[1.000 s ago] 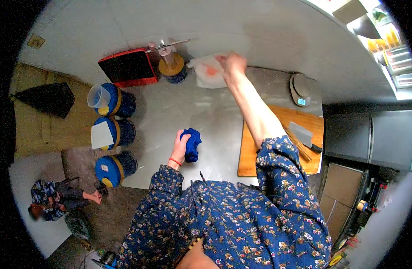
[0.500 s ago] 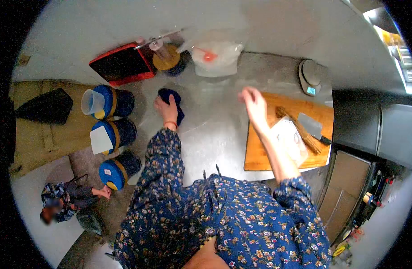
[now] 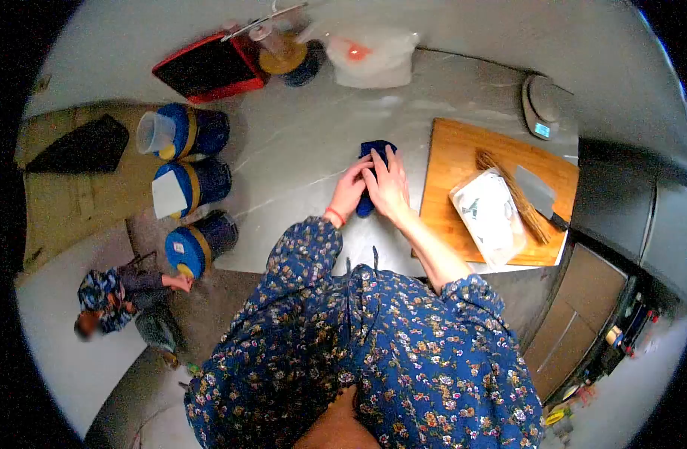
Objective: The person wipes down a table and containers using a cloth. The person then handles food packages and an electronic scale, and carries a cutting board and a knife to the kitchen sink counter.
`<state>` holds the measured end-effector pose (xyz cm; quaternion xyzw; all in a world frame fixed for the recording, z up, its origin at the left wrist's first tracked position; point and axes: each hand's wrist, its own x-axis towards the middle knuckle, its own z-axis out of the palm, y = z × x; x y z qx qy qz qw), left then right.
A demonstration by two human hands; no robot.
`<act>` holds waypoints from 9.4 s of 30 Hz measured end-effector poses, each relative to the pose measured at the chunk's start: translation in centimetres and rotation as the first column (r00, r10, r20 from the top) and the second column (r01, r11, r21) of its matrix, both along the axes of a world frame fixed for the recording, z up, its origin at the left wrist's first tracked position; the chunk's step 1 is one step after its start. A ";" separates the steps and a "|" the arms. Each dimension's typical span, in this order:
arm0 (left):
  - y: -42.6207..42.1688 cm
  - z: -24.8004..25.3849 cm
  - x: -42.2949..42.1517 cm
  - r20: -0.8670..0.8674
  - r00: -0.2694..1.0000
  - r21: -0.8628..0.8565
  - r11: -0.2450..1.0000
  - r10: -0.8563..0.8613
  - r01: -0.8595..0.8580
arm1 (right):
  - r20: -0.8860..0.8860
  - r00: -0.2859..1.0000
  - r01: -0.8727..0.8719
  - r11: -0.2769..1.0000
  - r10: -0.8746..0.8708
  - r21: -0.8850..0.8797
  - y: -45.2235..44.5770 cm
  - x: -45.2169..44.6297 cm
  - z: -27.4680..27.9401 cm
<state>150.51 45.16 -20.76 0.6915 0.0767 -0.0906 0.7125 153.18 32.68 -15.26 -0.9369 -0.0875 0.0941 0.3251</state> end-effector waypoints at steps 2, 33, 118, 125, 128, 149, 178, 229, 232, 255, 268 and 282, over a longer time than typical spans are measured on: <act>2.6 2.9 -2.7 0.006 0.991 0.156 0.978 0.136 -0.135 | 0.056 0.994 -0.081 0.987 0.089 -0.138 0.4 0.7 -0.5; 3.8 10.5 -15.5 -0.192 0.954 0.355 0.923 0.230 -0.151 | 0.271 0.955 0.028 0.875 0.119 -0.483 -2.1 17.5 -2.2; -13.2 12.0 -10.7 -0.176 0.984 0.598 0.792 -0.023 0.126 | -0.640 0.535 0.818 0.526 -0.551 0.232 -49.2 21.0 -3.4; -14.1 11.8 -12.8 -0.207 0.978 0.599 0.794 0.029 0.103 | -0.718 0.533 0.820 0.484 -0.447 0.307 -52.4 21.7 -6.3; -14.3 12.1 -13.0 -0.214 0.975 0.564 0.822 0.053 0.079 | -0.778 0.509 0.846 0.381 -0.369 0.372 -52.4 21.6 -5.9; -12.9 7.6 -14.8 -0.169 0.973 0.509 0.859 0.160 -0.052 | -0.687 0.578 0.785 0.071 -0.439 0.615 -48.3 19.6 -7.4; 11.4 15.5 -17.6 -0.029 0.987 0.111 0.981 0.161 -0.157 | -0.762 0.602 0.766 0.097 0.240 0.636 6.0 -4.9 6.6; 12.9 9.8 -9.0 -0.351 0.923 -0.638 0.680 0.159 -0.360 | -0.248 0.883 0.468 0.698 -0.399 0.541 6.7 2.1 6.3; 13.4 8.9 -8.9 -0.354 0.927 -0.668 0.660 0.123 -0.343 | -0.589 0.729 0.681 0.467 -0.350 0.564 4.2 1.6 7.6; 12.1 11.4 -12.3 -0.426 0.904 -0.595 0.743 0.032 -0.306 | -0.730 0.680 0.626 0.462 0.072 0.629 2.6 -7.1 6.7; 13.7 9.1 -8.3 -0.359 0.925 -0.439 0.897 -0.128 -0.046 | -0.682 0.729 0.674 0.111 0.057 0.730 3.8 -7.0 3.4; 13.3 8.7 -5.6 -0.262 0.945 -0.644 0.764 -0.194 -0.022 | -0.687 0.727 0.684 0.099 -0.001 0.723 2.5 -6.2 6.1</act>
